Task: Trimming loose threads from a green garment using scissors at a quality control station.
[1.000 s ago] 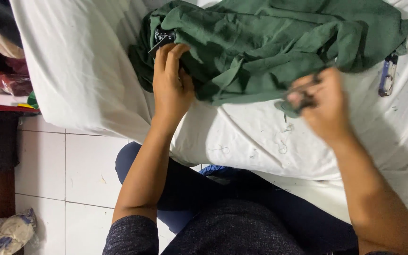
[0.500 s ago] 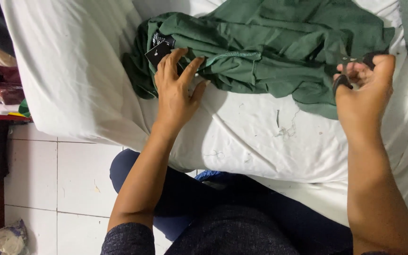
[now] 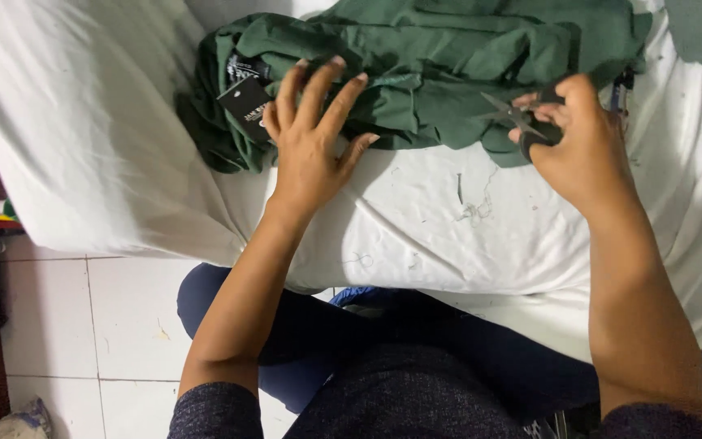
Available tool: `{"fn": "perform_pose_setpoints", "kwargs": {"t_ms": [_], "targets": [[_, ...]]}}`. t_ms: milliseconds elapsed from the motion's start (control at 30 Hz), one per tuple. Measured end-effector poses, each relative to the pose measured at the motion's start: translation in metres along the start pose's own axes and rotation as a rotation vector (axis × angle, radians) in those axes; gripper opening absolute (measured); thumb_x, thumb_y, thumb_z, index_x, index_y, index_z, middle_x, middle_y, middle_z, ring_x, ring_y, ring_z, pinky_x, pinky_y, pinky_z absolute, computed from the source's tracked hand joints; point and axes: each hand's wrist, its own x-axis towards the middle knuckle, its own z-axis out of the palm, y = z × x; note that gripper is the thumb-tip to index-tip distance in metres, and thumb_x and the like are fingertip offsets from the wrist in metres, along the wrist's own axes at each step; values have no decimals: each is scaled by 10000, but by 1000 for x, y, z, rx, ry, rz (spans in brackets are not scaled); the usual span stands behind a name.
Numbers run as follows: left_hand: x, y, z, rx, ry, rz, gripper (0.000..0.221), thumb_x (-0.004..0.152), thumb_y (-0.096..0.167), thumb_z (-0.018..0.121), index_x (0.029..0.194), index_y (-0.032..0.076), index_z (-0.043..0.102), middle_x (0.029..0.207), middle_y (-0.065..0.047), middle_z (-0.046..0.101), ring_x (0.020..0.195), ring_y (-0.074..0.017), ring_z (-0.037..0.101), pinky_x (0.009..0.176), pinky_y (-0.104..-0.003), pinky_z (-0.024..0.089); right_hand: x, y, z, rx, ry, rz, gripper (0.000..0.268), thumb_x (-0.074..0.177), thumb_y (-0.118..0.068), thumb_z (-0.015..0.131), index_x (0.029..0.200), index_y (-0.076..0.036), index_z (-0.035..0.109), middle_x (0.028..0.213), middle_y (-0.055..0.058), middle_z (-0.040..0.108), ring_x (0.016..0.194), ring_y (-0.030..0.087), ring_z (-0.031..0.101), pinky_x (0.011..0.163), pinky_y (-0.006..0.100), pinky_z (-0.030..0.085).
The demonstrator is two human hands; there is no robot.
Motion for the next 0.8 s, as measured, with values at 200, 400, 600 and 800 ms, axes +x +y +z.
{"fn": "perform_pose_setpoints", "kwargs": {"t_ms": [200,400,600,800], "targets": [[5,-11,23,-228,40,38,171,998,180,734,1136,118,653,1047,-50,680,1246,-310,544,986,-549,295,2,0,-11,99,-12,22,423,943,64,747,1142,-27,385,1225,134,694,1093,218,629,988,351,526],[4,-14,20,-321,59,-31,181,991,232,697,1117,104,670,1035,-39,671,1149,-281,587,1002,-496,286,5,-1,21,-157,-72,134,501,838,-163,881,1187,-67,535,1168,75,746,1049,321,687,772,472,548],[8,-18,7,-375,100,-135,234,1064,317,579,1100,94,640,1063,-36,680,1034,-266,613,1001,-482,346,5,13,5,429,230,-115,519,961,255,726,1202,-14,352,986,123,466,1016,271,633,1069,473,638],[9,-17,1,-409,145,-204,269,1067,334,567,1071,80,658,997,-35,705,892,-235,637,963,-442,404,-1,12,-12,571,320,-249,494,1032,252,660,1145,-39,276,1026,285,654,1006,403,722,1188,411,479]]}}
